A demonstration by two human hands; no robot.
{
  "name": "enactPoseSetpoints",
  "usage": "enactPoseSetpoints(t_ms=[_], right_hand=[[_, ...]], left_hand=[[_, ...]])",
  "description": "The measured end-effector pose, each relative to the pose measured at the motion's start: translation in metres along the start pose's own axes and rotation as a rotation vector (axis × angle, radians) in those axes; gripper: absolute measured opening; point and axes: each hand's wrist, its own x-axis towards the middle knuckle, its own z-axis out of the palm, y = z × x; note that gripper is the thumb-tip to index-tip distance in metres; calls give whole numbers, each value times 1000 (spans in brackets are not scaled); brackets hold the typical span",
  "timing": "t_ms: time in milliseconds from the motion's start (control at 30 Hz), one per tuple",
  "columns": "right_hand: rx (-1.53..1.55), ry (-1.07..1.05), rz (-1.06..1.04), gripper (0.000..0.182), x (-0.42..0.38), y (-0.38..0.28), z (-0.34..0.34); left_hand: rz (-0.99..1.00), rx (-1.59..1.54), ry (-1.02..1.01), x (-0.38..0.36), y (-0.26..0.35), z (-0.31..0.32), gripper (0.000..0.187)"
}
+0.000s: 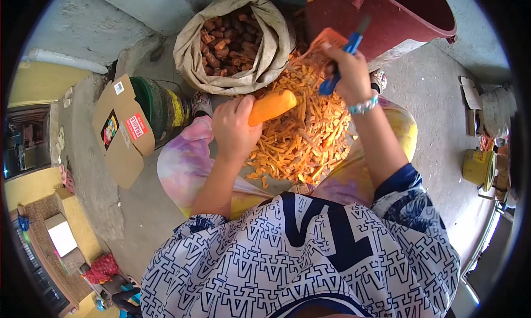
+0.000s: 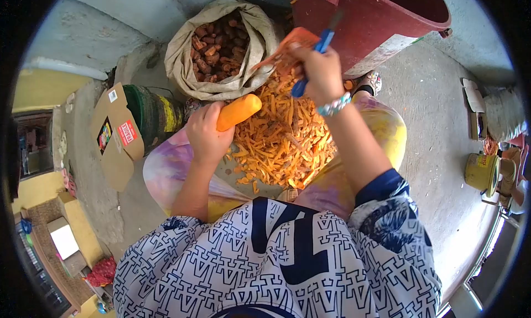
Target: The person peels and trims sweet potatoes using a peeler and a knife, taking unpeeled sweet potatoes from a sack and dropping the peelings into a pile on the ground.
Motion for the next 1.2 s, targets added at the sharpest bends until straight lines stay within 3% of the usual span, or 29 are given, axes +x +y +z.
enactPoseSetpoints(t_ms=[67,100,167,233,300,367,433,467,533,567,633,700,733,800,833,900,1000,1033,1100,1133,1200], right_hand=[[-59,-163,48,10,-34,4,21],[-40,-119,163,9,-19,20,15],[-101,89,64,8,24,37,-10],[-12,73,87,7,20,20,-10],[9,-219,121,10,-10,4,6],[-90,-229,219,11,-15,17,12],[-158,17,80,10,35,51,-14],[-35,28,92,9,44,47,-19],[22,-21,36,8,21,20,-2],[73,-74,-10,8,3,6,10],[59,-213,13,9,-24,-4,21],[-60,-312,-35,13,-35,-8,23],[-59,-305,-32,13,-29,-2,17],[-366,-205,-154,14,2,18,2],[-566,-55,-172,12,17,17,-9],[-218,-112,-94,11,31,8,-19],[-76,-121,-133,11,16,-4,-7],[61,-114,-151,11,7,-4,1],[129,-130,-169,10,-6,2,11],[179,-156,-173,10,-12,5,14],[194,-198,-197,10,-27,9,23]], left_hand=[[16,2,39,1,-2,3,30],[66,-2,64,2,-3,3,30],[129,-14,77,1,-3,2,30],[135,-84,150,2,0,0,29],[144,-74,148,4,-1,1,30],[162,-46,133,2,-2,-2,31],[91,-118,212,1,0,-2,32],[105,-118,208,-1,0,-2,32],[-152,-226,97,-8,1,1,34],[-160,-225,106,-7,2,1,34],[23,-87,47,-2,4,1,35],[56,-47,5,0,4,1,35],[105,-11,19,0,4,1,35],[159,28,34,2,5,-2,35],[172,-23,98,3,6,-4,34],[193,-78,163,2,8,-4,33],[-493,-748,-106,-9,14,8,21],[-496,-745,-101,-12,14,11,21],[-764,-1380,-366,-16,17,16,20],[-901,-1538,-422,-16,23,14,24],[-942,-1584,-465,-19,28,16,29]])
